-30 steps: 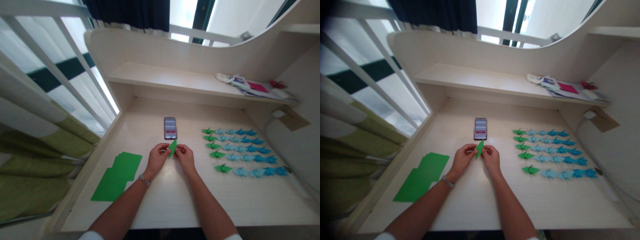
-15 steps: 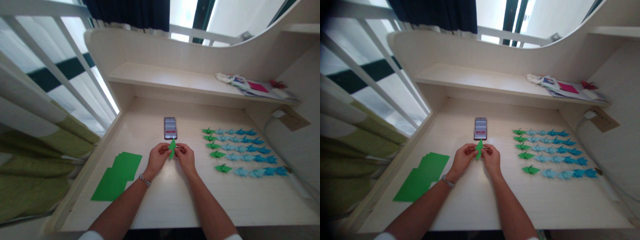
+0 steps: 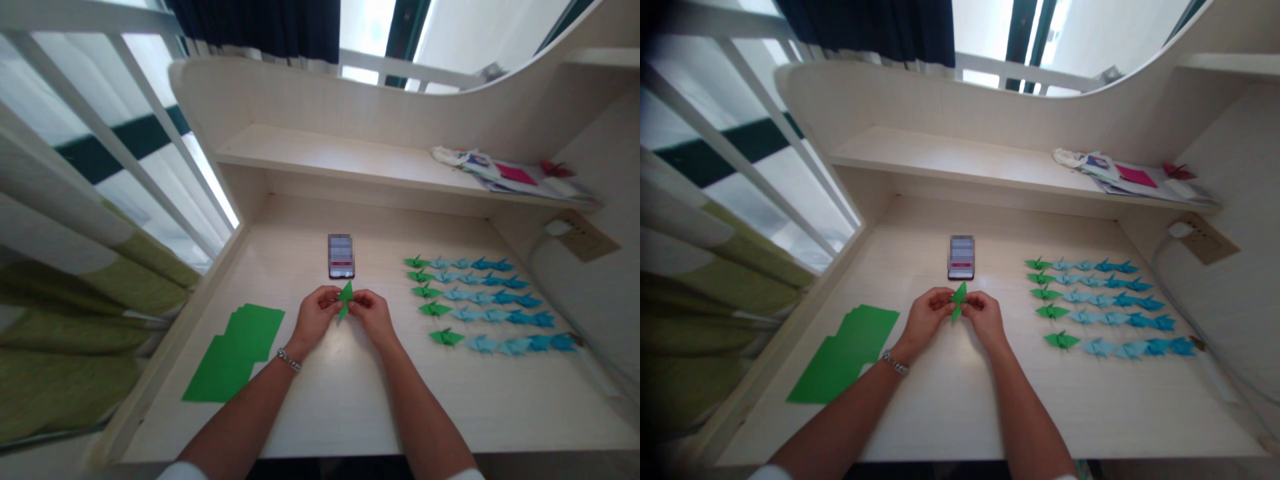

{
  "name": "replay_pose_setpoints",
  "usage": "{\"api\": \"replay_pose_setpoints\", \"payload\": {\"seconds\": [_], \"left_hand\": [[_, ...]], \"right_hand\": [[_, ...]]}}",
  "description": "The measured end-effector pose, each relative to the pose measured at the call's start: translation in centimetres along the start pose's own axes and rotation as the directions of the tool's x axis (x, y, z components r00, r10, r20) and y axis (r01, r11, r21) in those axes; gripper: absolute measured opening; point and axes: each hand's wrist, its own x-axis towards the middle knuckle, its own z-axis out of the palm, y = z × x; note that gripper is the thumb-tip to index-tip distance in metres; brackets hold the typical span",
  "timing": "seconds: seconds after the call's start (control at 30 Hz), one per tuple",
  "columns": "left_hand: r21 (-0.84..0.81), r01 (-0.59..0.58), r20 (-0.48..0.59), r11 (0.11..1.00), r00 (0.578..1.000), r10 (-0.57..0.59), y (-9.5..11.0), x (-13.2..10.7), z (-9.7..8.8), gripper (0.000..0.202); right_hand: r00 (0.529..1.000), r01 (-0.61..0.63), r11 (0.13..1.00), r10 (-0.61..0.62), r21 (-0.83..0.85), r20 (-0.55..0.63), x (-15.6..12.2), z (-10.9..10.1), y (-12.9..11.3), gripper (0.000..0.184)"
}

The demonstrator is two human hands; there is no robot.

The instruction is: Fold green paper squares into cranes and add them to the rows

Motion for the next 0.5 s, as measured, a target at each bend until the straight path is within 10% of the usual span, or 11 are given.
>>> {"api": "replay_pose_setpoints", "payload": {"seconds": [0.5], "left_hand": [[0.175,-0.037,0.106,0.984,0.994,0.018,0.01,-0.15,-0.34,0.016]], "right_hand": [[0.993,-0.109,0.987,0.102,0.119,0.062,-0.08,-0.69,-0.87,0.012]]}}
